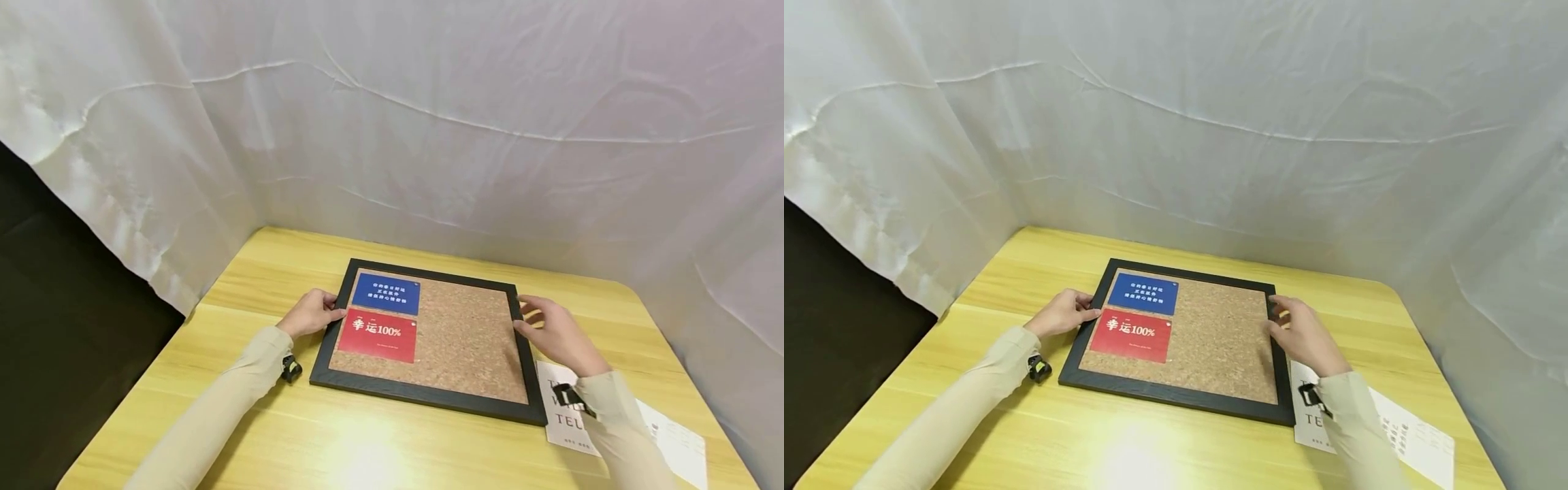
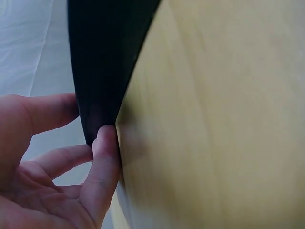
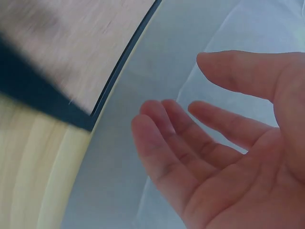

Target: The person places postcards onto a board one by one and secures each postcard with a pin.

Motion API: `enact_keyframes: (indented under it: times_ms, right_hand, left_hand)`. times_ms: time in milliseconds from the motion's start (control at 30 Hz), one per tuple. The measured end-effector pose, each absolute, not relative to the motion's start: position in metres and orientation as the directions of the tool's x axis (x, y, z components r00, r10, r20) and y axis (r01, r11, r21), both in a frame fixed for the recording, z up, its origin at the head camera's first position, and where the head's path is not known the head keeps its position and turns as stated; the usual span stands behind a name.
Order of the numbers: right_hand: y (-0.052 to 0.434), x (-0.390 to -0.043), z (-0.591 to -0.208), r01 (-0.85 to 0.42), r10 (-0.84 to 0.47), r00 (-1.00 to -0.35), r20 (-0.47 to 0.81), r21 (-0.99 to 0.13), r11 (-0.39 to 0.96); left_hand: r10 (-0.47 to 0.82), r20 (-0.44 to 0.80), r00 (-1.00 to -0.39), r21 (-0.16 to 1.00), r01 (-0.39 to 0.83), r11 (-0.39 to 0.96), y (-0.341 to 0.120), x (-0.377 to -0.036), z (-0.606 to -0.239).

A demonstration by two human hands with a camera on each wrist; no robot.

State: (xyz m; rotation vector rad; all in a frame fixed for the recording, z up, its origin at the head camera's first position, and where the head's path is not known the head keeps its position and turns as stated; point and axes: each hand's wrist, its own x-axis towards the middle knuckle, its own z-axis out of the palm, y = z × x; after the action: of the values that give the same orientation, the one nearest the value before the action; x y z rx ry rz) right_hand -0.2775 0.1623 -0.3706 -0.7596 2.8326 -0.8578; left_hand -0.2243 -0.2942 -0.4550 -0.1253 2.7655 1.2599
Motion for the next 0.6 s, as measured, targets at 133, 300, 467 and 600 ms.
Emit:
enact_keyframes:
  times_ms: [133,300,467,600]
  right_hand:
    - [0.187,-0.276,-0.374,-0.408,-0.456,-0.889,0.038,-0.517,0.753]
    - [0.213,-0.271,-0.384,-0.375,-0.424,-0.906,0.0,-0.468,0.8]
    - [0.23,-0.269,-0.398,-0.359,-0.406,-0.914,-0.02,-0.427,0.83]
    - [0.242,-0.266,-0.411,-0.349,-0.392,-0.92,-0.019,-0.414,0.841]
  left_hand:
    - [-0.044,-0.133,-0.99,0.739,-0.129,0.661,-0.295,-0.223,-0.453]
    - [-0.037,-0.138,-0.99,0.74,-0.128,0.66,-0.294,-0.224,-0.451]
    - [-0.047,-0.141,-0.989,0.745,-0.137,0.653,-0.294,-0.224,-0.451]
    - [-0.051,-0.144,-0.988,0.749,-0.142,0.648,-0.292,-0.223,-0.453]
